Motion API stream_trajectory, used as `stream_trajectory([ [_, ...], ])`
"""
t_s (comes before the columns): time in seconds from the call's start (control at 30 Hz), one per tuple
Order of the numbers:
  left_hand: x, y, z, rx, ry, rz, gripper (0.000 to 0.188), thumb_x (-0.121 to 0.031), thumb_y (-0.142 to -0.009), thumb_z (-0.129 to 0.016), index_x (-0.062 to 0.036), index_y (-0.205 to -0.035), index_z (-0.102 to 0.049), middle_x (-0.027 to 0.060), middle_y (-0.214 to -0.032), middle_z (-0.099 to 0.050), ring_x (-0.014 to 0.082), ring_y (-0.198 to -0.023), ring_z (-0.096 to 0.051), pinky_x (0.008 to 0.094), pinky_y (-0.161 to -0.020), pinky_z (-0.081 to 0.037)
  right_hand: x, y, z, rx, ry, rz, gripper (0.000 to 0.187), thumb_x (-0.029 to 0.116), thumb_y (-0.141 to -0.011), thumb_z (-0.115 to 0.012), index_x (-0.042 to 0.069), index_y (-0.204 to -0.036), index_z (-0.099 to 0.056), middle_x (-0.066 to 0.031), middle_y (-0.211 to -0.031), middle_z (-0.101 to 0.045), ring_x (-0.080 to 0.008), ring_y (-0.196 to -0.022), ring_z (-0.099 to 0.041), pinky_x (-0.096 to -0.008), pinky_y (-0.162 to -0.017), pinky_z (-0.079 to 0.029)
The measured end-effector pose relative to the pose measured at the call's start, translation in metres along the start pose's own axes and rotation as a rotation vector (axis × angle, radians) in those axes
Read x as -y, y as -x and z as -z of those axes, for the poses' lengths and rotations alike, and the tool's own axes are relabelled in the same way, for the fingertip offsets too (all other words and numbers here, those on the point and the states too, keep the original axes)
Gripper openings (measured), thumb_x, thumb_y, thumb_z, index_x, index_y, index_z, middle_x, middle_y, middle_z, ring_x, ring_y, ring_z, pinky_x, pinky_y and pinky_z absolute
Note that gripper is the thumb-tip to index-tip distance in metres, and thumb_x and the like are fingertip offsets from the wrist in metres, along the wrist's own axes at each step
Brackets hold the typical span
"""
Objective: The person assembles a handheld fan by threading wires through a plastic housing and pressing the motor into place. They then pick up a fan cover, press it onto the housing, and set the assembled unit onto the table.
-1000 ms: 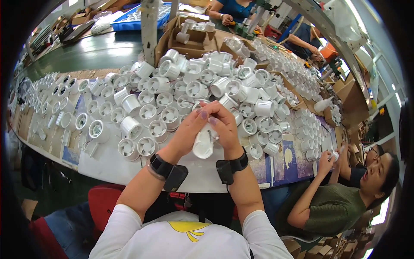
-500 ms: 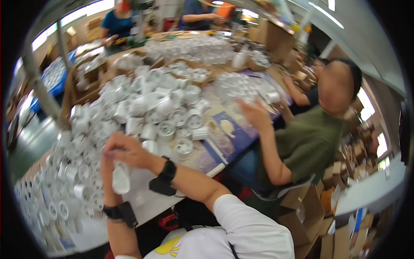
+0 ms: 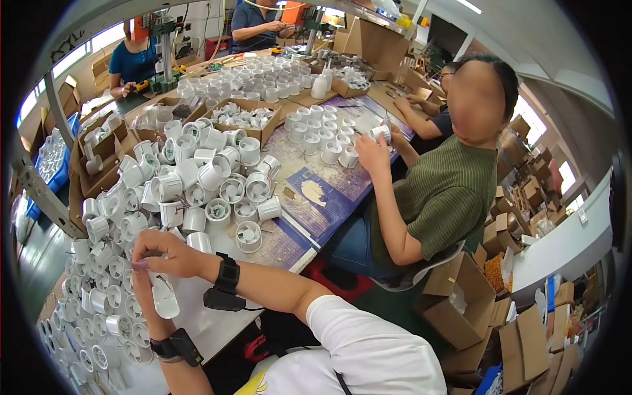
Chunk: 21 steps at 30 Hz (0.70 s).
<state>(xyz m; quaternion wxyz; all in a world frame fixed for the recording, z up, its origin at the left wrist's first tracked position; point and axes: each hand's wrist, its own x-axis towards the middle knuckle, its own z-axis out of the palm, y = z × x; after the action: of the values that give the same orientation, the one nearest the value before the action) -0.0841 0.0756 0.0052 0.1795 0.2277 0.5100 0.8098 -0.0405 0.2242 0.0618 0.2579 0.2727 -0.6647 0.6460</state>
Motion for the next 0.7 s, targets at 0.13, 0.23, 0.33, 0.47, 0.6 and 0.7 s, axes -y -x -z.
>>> stream_trajectory([
  [0.13,0.003,-0.001,0.002,-0.113,-0.110,-0.049,0.058,-0.050,-0.100,-0.040,0.0019,-0.122,-0.053,0.0053,-0.109,-0.059,0.0117,-0.096,-0.056,0.0260,-0.082,-0.046,0.001,0.004,-0.005,-0.005,-0.107,-0.101,0.012,0.013,-0.085,-0.062,0.003,-0.091,-0.064,-0.0052,-0.091,-0.059,-0.0163,-0.089,-0.057,-0.0298,-0.080,-0.045],
  [0.23,0.000,0.003,0.002,-0.094,-0.179,-0.018,0.055,-0.045,-0.101,-0.039,0.0021,-0.128,-0.051,0.0068,-0.115,-0.057,0.0139,-0.103,-0.055,0.0278,-0.087,-0.044,0.010,-0.007,0.007,0.015,-0.140,-0.214,0.011,0.011,-0.086,-0.061,0.003,-0.093,-0.063,-0.0056,-0.096,-0.058,-0.0164,-0.092,-0.058,-0.0300,-0.084,-0.046],
  [0.33,-0.007,0.001,-0.005,-0.089,-0.186,-0.045,0.053,-0.042,-0.102,-0.038,0.0019,-0.130,-0.049,0.0078,-0.119,-0.056,0.0152,-0.107,-0.054,0.0287,-0.090,-0.043,0.006,-0.001,0.001,0.051,-0.113,-0.090,0.012,0.011,-0.086,-0.061,0.003,-0.095,-0.063,-0.0059,-0.099,-0.058,-0.0168,-0.094,-0.058,-0.0300,-0.085,-0.046],
  [0.47,-0.010,0.008,-0.012,-0.055,-0.140,-0.040,0.052,-0.041,-0.103,-0.037,0.0009,-0.131,-0.049,0.0087,-0.121,-0.057,0.0163,-0.109,-0.054,0.0294,-0.092,-0.043,0.003,0.000,0.000,0.054,-0.111,-0.057,0.012,0.011,-0.086,-0.061,0.003,-0.096,-0.063,-0.0064,-0.100,-0.058,-0.0173,-0.097,-0.057,-0.0304,-0.087,-0.046],
  [0.6,-0.022,0.006,-0.031,-0.033,-0.060,-0.016,0.052,-0.042,-0.103,-0.036,0.0001,-0.130,-0.048,0.0102,-0.121,-0.057,0.0174,-0.109,-0.056,0.0313,-0.092,-0.045,0.015,-0.004,0.012,0.030,0.064,0.011,0.013,0.008,-0.085,-0.062,0.004,-0.097,-0.063,-0.0072,-0.101,-0.058,-0.0185,-0.098,-0.057,-0.0318,-0.089,-0.044],
  [0.7,-0.044,0.002,-0.039,0.013,0.109,-0.011,0.051,-0.043,-0.102,-0.036,-0.0004,-0.129,-0.048,0.0111,-0.120,-0.058,0.0176,-0.107,-0.057,0.0327,-0.092,-0.046,0.039,-0.020,0.028,-0.167,-0.079,0.093,0.014,0.013,-0.088,-0.056,0.002,-0.093,-0.065,-0.0078,-0.100,-0.060,-0.0203,-0.096,-0.056,-0.0348,-0.090,-0.042],
])
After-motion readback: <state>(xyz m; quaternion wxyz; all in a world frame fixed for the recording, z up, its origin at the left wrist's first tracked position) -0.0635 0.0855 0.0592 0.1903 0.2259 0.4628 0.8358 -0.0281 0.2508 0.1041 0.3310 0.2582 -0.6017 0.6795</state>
